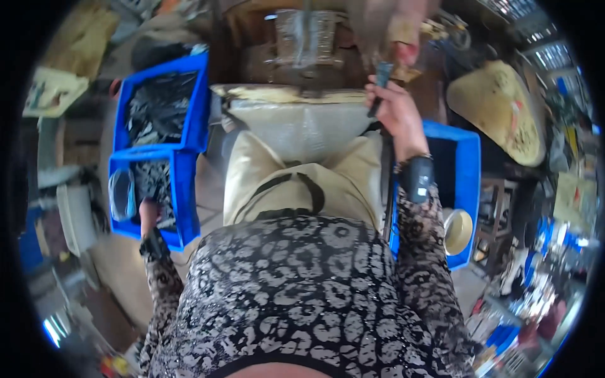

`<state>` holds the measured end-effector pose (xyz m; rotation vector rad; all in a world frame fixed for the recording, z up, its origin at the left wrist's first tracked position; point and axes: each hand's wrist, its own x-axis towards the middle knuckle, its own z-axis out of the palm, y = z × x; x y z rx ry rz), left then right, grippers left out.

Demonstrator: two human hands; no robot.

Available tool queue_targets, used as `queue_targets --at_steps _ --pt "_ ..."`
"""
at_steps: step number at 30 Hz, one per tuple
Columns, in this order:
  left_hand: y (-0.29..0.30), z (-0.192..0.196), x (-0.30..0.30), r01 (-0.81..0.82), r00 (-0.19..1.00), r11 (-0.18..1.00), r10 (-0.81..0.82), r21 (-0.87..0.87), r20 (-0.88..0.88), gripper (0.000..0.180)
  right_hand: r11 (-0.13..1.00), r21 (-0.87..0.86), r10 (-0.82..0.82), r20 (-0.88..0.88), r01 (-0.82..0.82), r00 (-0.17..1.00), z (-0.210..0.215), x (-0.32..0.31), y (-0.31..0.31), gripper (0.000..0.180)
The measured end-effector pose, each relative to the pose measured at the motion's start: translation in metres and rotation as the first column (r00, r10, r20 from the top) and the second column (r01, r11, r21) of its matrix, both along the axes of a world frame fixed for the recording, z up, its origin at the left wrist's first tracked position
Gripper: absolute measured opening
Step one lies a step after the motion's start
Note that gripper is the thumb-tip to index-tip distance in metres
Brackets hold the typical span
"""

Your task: The person picks up metal pieces from a blue bin, holds them against a rotating grinding wheel under a stream of water, and places the finished pieces into a separate blue bin. This process is repeated for each piece, with the person occasionally dipping their hand into a bucket of water.

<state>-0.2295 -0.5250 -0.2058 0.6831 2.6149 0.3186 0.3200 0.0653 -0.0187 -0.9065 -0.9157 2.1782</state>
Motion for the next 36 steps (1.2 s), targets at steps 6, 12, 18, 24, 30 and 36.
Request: queue_targets --at_steps 6,12,18,24,30,36 --pt "0.151 0.128 0.068 -0.371 0.913 0.756 0.192 0.539 0.36 0.014 0.992 0.086 -0.088 -0.002 0.088 0.996 -0.007 0.021 0.002 0.031" --pt "0.245 0.189 0.119 -0.572 0.77 0.386 -0.051 0.724 0.636 0.009 0.971 0.189 -0.163 0.058 0.15 0.985 0.012 0.019 -0.001 0.028" --pt "0.3 0.195 0.142 -0.553 0.698 0.4 -0.256 0.731 0.669 0.007 0.91 0.306 -0.316 0.077 0.279 0.946 0.006 0.037 0.007 0.022" --pt "0.31 0.176 0.15 -0.474 0.78 0.491 -0.152 0.731 0.607 0.014 0.839 0.318 -0.503 0.141 0.442 0.853 -0.024 0.077 0.023 0.018" --pt "0.324 0.19 0.164 -0.377 0.888 0.474 -0.059 0.796 0.456 0.013 0.531 0.531 -0.844 0.263 0.66 0.467 -0.078 0.12 0.012 0.017" --pt "0.305 0.159 0.14 -0.249 0.953 0.413 -0.056 0.876 0.297 0.013 0.555 0.482 -0.831 0.287 0.678 0.476 -0.097 0.135 0.01 0.013"
